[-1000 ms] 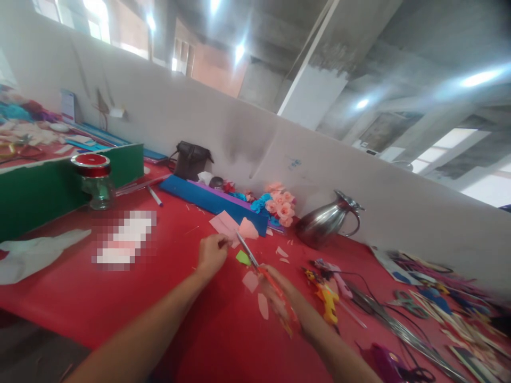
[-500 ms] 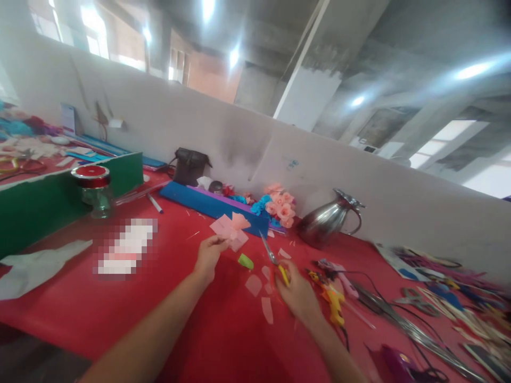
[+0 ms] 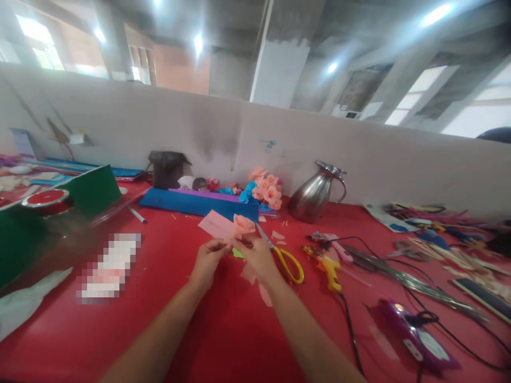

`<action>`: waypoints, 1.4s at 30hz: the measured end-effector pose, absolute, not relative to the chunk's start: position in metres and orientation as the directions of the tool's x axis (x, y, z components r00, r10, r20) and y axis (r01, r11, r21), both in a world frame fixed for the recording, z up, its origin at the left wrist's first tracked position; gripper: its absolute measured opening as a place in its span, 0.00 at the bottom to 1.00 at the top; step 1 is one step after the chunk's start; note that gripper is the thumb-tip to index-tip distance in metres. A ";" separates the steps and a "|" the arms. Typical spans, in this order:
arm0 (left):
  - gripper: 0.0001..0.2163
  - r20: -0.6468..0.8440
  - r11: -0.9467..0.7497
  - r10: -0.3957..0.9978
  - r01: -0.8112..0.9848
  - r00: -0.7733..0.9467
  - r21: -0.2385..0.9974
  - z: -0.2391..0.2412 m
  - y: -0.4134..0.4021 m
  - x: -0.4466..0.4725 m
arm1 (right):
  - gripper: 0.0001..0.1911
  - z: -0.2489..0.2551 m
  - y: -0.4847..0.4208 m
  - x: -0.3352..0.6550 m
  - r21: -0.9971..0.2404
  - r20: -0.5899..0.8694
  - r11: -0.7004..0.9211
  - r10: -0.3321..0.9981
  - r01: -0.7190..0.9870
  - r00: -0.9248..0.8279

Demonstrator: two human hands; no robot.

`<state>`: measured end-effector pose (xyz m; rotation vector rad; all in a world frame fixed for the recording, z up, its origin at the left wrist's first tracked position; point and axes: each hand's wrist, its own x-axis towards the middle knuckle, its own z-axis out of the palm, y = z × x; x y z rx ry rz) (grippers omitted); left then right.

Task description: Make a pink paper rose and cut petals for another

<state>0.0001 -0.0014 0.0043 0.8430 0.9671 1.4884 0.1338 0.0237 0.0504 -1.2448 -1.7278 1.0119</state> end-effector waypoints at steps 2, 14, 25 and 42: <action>0.06 -0.006 -0.043 0.992 -0.385 -0.125 0.922 0.006 -0.003 0.000 | 0.14 0.043 0.023 0.120 -0.986 0.067 0.093 0.982 0.138 -0.178; 0.12 0.006 -0.027 0.990 -0.154 -0.141 0.988 0.004 -0.002 0.008 | 0.15 0.013 0.030 0.125 -0.938 -0.116 -0.141 0.988 -0.315 -0.097; 0.12 0.247 -0.103 0.916 0.410 -0.316 0.906 -0.017 0.007 -0.012 | 0.13 0.029 0.035 0.149 -0.903 -0.011 -0.052 0.995 -0.427 -0.100; 0.10 0.088 -0.102 0.984 -0.084 -0.153 0.991 0.029 0.005 0.022 | 0.10 0.022 0.018 0.147 -0.986 0.102 0.085 0.988 -0.141 -0.117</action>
